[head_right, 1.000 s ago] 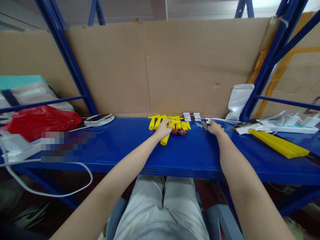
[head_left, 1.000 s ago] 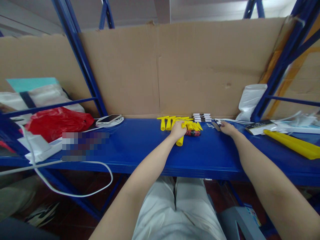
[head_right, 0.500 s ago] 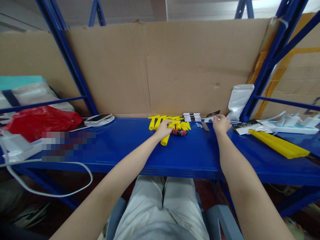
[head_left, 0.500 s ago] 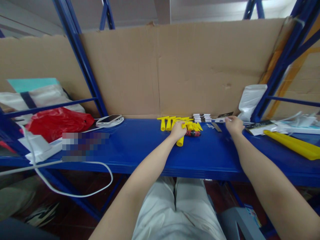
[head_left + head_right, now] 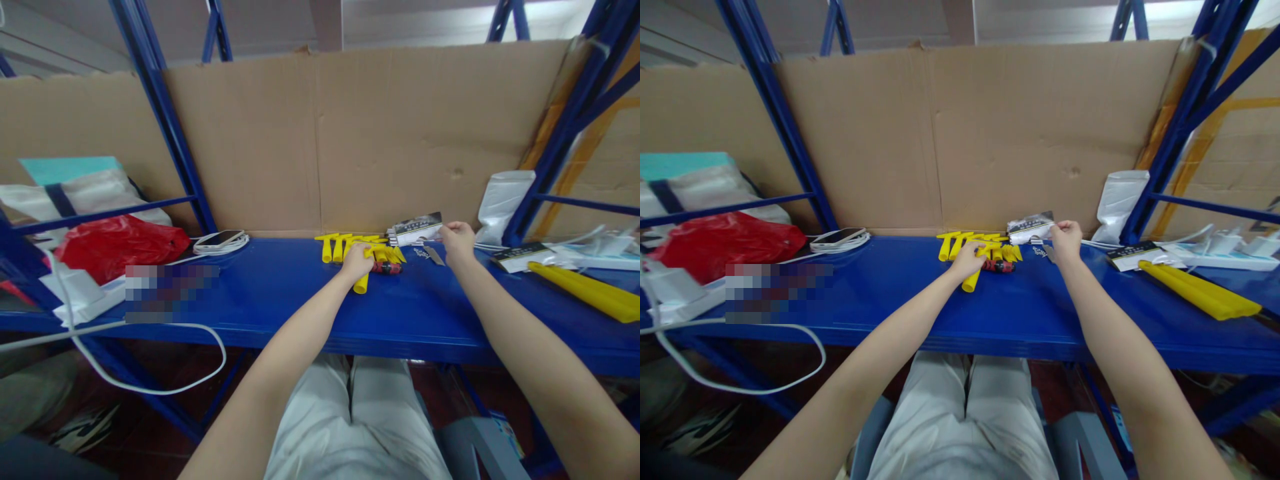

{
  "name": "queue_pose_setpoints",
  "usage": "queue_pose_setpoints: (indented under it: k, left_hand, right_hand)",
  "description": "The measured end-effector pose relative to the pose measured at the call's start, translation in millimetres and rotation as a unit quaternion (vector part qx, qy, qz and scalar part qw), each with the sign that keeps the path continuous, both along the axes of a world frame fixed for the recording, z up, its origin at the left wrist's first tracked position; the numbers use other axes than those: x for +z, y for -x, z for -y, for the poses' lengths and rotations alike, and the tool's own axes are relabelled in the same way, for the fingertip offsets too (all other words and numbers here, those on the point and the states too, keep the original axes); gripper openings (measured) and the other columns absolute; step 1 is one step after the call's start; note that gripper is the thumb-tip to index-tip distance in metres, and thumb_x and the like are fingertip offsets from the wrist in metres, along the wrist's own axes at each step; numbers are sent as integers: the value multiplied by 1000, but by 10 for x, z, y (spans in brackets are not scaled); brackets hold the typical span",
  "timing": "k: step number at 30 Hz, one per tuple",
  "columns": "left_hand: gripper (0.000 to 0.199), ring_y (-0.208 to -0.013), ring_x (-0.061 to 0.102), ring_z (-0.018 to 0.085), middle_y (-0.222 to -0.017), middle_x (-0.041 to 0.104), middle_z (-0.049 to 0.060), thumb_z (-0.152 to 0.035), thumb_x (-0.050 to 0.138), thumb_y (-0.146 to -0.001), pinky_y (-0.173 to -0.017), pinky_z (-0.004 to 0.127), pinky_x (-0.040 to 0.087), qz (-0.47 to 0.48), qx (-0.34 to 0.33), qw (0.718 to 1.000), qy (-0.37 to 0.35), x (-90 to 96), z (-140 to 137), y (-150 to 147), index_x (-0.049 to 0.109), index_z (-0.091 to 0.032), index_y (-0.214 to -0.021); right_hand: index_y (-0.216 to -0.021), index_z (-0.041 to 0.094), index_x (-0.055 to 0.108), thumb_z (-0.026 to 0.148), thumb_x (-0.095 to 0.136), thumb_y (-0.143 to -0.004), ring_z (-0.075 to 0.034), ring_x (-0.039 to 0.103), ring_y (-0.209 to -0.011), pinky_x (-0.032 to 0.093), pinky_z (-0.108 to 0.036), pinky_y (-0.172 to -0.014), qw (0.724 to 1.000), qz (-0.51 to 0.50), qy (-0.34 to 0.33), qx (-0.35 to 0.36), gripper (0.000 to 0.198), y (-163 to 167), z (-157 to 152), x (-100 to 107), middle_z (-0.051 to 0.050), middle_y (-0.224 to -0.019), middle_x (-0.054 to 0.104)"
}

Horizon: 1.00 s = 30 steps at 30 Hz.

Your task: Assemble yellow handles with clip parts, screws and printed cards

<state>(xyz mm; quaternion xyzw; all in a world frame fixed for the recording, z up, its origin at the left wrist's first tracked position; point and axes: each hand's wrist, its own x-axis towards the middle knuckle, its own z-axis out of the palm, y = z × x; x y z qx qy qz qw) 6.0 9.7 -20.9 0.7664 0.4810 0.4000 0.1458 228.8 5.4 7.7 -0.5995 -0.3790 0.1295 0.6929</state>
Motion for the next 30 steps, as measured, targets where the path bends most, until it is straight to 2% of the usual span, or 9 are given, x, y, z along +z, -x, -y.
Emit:
queue_pose_setpoints:
  k: [3,9,15,21,25,30]
  left_hand:
    - [35,-111,54,20,-113,63,8,-8,54,-72,-100,32,38,-1,-2,1000,-6,0,-3,6,65,-17,-103]
    - [38,-112,53,20,-120,59,12,-9,52,-74,-98,30,40,0,8,1000,5,10,14,9,60,-13,-111]
    - [43,-114,53,21,-126,55,13,-10,51,-76,-97,29,40,27,12,999,21,1,4,5,54,-11,-119]
    - [45,-109,56,21,-120,58,15,-13,51,-77,-94,29,42,46,17,998,48,-51,-44,0,50,-10,-122]
    - [43,-105,58,20,-115,61,13,-13,52,-76,-93,29,42,57,22,997,50,-70,-66,0,51,-11,-119]
    - [43,-103,58,21,-111,63,14,-17,51,-78,-91,28,42,17,35,998,58,-39,-33,8,50,-8,-120]
  right_hand:
    - [-77,22,41,12,53,-62,-13,57,-65,50,-26,-61,998,-16,8,60,22,116,9,-10,1,-69,52]
    - [-71,21,41,7,55,-58,-11,56,-62,49,-23,-59,989,-7,56,140,23,313,86,-24,1,-69,54]
    - [-65,19,44,4,52,-61,-10,55,-63,48,-21,-58,984,17,94,148,18,375,124,-6,0,-70,55]
    - [-60,19,43,7,55,-65,-9,54,-61,49,-22,-61,978,50,127,157,17,400,154,6,0,-64,52]
    - [-62,18,45,7,56,-66,-8,51,-58,46,-20,-53,978,55,116,167,16,423,168,-6,1,-62,52]
    - [-62,16,44,6,56,-68,-7,49,-55,41,-17,-47,980,55,112,156,17,424,154,-34,1,-60,51]
